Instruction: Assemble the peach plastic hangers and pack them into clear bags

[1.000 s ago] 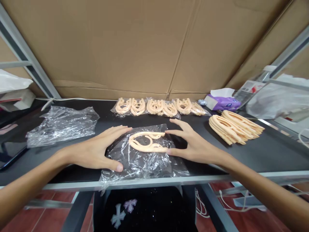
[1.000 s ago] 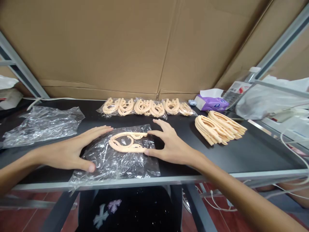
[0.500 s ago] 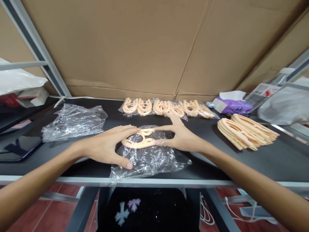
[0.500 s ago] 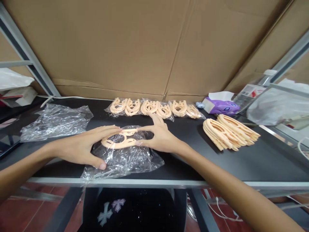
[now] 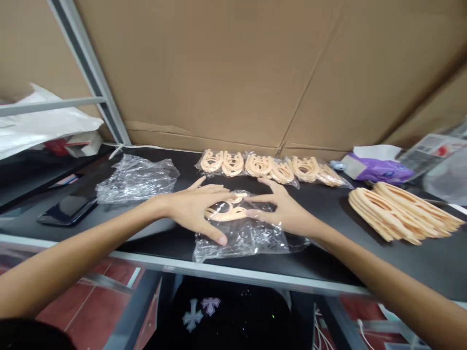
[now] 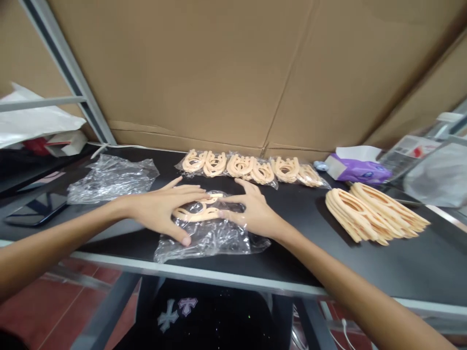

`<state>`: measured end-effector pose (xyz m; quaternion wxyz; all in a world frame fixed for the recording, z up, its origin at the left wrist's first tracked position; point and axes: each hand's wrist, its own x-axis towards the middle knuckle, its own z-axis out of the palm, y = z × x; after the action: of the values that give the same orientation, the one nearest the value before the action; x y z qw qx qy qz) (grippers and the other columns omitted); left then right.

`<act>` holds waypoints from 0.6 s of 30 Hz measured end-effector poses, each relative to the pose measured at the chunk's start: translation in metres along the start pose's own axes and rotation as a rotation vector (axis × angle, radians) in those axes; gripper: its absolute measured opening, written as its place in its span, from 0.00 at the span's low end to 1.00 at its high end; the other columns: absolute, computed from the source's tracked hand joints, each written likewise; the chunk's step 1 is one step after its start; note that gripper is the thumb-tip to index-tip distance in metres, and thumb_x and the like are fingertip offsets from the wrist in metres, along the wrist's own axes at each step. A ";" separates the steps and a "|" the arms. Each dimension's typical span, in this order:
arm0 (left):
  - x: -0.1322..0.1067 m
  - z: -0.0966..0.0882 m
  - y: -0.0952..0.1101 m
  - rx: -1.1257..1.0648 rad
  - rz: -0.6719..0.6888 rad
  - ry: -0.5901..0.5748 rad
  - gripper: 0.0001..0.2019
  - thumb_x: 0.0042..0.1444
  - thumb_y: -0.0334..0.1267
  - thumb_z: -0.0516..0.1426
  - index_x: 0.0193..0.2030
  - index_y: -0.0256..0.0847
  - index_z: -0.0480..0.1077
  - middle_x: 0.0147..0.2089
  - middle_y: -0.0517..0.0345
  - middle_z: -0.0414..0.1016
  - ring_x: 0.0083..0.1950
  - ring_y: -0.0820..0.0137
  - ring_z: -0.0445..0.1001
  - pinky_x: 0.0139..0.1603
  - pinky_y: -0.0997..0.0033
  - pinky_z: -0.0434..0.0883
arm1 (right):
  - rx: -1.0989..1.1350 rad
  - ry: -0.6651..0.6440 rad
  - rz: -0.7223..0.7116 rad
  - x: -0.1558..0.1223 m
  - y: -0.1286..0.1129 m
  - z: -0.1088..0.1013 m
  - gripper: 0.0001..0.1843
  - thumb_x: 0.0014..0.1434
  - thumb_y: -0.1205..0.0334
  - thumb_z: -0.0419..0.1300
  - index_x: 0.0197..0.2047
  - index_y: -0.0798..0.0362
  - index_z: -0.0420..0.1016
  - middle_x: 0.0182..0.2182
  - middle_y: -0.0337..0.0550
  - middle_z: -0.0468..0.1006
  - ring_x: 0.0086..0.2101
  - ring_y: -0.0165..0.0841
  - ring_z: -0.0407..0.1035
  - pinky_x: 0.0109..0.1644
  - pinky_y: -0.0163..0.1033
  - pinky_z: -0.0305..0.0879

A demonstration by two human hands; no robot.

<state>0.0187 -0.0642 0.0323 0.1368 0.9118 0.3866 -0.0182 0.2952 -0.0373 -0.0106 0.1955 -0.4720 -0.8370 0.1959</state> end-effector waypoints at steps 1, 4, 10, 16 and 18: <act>-0.001 -0.002 0.000 0.013 0.001 0.016 0.55 0.53 0.75 0.58 0.79 0.44 0.50 0.80 0.42 0.53 0.80 0.47 0.48 0.78 0.38 0.38 | -0.011 0.019 0.000 -0.001 0.005 -0.001 0.26 0.56 0.37 0.69 0.53 0.41 0.86 0.74 0.51 0.58 0.73 0.59 0.48 0.74 0.71 0.43; -0.023 -0.007 -0.010 0.092 -0.074 0.165 0.46 0.61 0.71 0.53 0.77 0.45 0.54 0.79 0.46 0.55 0.80 0.52 0.49 0.79 0.40 0.35 | -0.052 0.102 -0.016 -0.008 0.030 -0.012 0.26 0.55 0.36 0.68 0.51 0.41 0.87 0.71 0.50 0.64 0.70 0.59 0.54 0.73 0.70 0.48; -0.108 0.001 -0.064 0.278 -0.392 0.430 0.36 0.64 0.64 0.55 0.72 0.46 0.63 0.75 0.45 0.63 0.75 0.48 0.61 0.77 0.36 0.43 | -0.026 0.194 0.073 -0.032 0.065 -0.041 0.25 0.55 0.37 0.65 0.48 0.43 0.87 0.63 0.50 0.75 0.65 0.54 0.65 0.73 0.64 0.54; -0.107 0.011 -0.065 0.321 -0.337 0.456 0.28 0.70 0.56 0.51 0.68 0.39 0.67 0.71 0.43 0.68 0.71 0.49 0.66 0.74 0.40 0.55 | -0.189 0.442 0.179 -0.078 0.067 -0.084 0.21 0.57 0.42 0.60 0.39 0.48 0.85 0.51 0.51 0.84 0.57 0.51 0.74 0.67 0.57 0.63; -0.086 0.009 -0.051 0.316 -0.221 0.530 0.29 0.70 0.58 0.50 0.65 0.38 0.69 0.69 0.41 0.70 0.69 0.47 0.67 0.72 0.39 0.58 | -0.329 0.511 0.279 -0.097 0.073 -0.105 0.22 0.59 0.44 0.57 0.40 0.51 0.84 0.49 0.54 0.85 0.56 0.50 0.75 0.65 0.54 0.64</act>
<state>-0.0766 -0.0928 0.0235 -0.1145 0.8473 0.4980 0.1450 0.4474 -0.0719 0.0275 0.2918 -0.6413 -0.7085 -0.0416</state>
